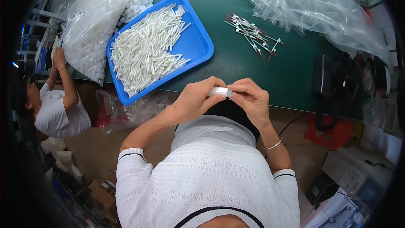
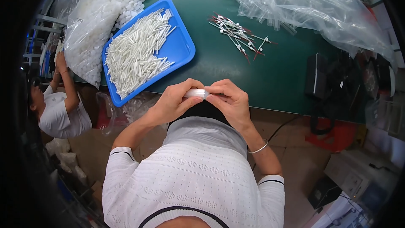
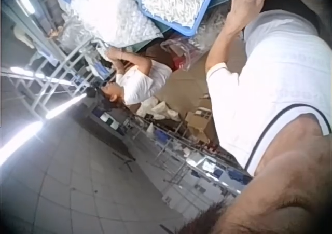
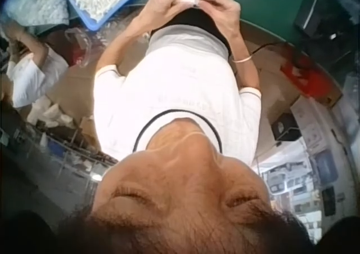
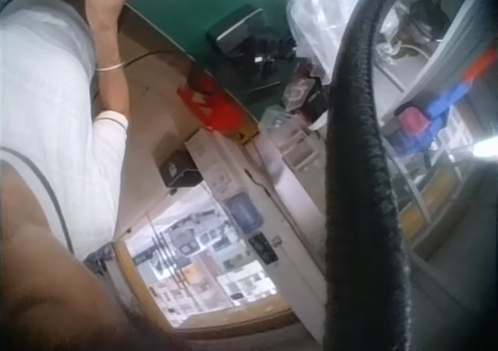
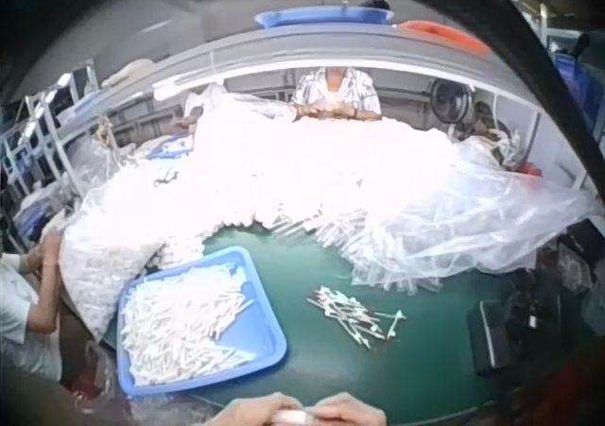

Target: Assembling small electronic or toy components by inserting wire parts into plastic housings at a factory workbench.

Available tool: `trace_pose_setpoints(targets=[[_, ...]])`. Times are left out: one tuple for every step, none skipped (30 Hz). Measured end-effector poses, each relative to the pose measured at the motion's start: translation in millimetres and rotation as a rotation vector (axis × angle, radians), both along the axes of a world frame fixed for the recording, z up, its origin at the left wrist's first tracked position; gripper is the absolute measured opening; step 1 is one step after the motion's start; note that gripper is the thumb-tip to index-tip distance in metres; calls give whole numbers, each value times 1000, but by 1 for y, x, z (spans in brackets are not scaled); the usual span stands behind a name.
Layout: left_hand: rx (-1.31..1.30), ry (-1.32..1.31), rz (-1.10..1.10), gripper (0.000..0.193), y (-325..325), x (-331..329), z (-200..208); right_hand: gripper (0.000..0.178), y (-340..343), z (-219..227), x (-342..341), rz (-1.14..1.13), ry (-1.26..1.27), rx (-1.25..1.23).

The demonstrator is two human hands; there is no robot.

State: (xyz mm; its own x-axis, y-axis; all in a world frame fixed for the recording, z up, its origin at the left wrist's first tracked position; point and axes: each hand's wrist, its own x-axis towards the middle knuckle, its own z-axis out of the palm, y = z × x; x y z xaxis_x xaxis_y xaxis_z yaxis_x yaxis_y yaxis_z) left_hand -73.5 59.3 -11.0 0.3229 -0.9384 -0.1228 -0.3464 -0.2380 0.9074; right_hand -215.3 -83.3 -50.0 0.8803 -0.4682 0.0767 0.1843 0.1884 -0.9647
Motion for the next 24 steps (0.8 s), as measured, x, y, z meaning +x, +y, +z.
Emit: trace_pose_setpoints(targets=[[-71,-122,-12,17,1,-1,-7,20,1,-5,-1,-2,-1,5],[-144,-244,-26,19,2,-3,-12,21,1,-10,-1,4,-18,3],[-141,-245,-28,19,2,-4,-14,22,0,-13,-1,12,-36,-1],[-189,-333,-25,20,2,-6,-15,22,-1,-12,0,10,-36,1],[-237,-421,-22,20,2,-8,-16,21,-3,-10,1,29,-35,-13],[-237,-421,-24,20,0,-9,-15,20,-4,-8,1,47,-34,-27],[-258,-453,-15,19,-1,-10,-13,20,-6,-6,1,44,-35,-27],[-280,-485,-6,19,-2,-11,-12,20,-8,-4,1,52,-43,-107],[-283,-488,-5,19,-4,-12,-13,21,-10,-3,1,62,-53,-189],[-302,-350,20,16,-5,-13,-14,21,-11,-4,1,62,-56,-191],[-321,-212,45,14,-5,-13,-16,21,-12,-6,1,86,-74,-97],[-324,-215,44,14,-5,-13,-19,20,-13,-8,1,110,-91,-3],[-222,69,11,19,-4,-14,-21,20,-12,-7,1,109,-94,-6],[-116,351,-23,25,-3,-15,-23,20,-11,-6,1,158,-137,146],[-160,445,-33,43,-3,-19,-24,21,-7,-5,2,204,-179,299],[-161,443,-37,43,-3,-21,-29,21,-3,-7,3,181,-202,268],[-168,656,-64,45,-2,-23,-37,21,2,-8,6,179,-204,266],[-172,869,-95,47,-4,-23,-40,24,5,-8,9,146,-227,280],[-172,867,-102,47,-6,-25,-40,27,8,-8,12,114,-250,293],[-186,1094,-121,48,-10,-28,-39,33,11,-9,14,112,-231,311],[-201,1322,-132,50,-12,-31,-39,33,8,-9,14,114,-232,309],[-205,1320,-133,50,-14,-35,-38,32,4,-8,13,145,-130,325],[-222,1449,-86,50,-15,-38,-38,31,1,-5,13,176,-28,339],[-241,1575,-38,51,-16,-38,-37,37,3,4,10,89,27,240]])
